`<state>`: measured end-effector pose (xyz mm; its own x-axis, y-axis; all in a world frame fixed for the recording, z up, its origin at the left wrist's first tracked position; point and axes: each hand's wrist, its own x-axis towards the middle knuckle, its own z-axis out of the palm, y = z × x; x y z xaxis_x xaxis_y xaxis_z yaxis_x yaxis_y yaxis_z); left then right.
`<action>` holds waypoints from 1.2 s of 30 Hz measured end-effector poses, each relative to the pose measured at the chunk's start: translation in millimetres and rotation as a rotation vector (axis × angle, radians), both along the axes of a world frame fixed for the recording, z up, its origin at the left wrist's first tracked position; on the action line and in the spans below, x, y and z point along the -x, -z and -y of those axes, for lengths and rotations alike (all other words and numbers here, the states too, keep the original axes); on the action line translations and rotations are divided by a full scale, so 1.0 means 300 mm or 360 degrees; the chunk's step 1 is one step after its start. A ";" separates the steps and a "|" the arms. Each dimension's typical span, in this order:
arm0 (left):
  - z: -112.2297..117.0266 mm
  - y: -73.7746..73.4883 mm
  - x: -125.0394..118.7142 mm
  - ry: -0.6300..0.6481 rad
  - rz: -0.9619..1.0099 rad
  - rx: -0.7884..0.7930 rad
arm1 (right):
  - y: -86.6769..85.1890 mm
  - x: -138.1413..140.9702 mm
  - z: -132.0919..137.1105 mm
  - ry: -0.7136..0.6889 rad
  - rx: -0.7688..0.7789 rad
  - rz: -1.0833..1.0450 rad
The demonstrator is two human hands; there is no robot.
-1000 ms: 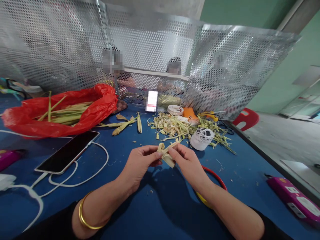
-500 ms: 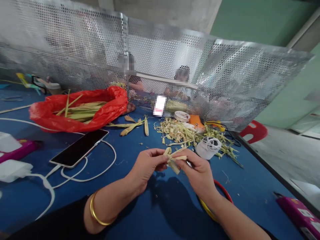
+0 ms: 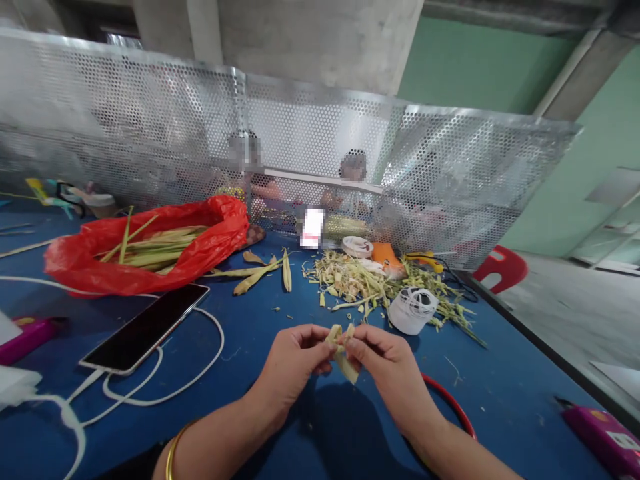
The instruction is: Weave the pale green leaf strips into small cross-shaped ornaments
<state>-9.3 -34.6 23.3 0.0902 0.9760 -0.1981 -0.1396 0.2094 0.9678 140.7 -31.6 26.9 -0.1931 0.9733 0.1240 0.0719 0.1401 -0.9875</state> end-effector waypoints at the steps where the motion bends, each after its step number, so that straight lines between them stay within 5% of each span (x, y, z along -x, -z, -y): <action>1: 0.001 0.001 -0.001 -0.0002 0.0004 0.0012 | -0.002 0.002 0.000 0.0010 0.0039 -0.0012; 19: -0.009 0.038 -0.008 -0.0074 0.0052 -0.0001 | 0.010 0.013 0.003 0.0034 0.0085 -0.0124; 28: -0.003 0.012 -0.001 -0.0112 0.0079 0.0009 | 0.035 0.006 0.006 0.0228 -0.0544 0.0117; 36: 0.000 0.015 -0.003 -0.0054 0.0074 0.0013 | 0.037 0.024 0.002 0.0214 -0.0063 -0.0226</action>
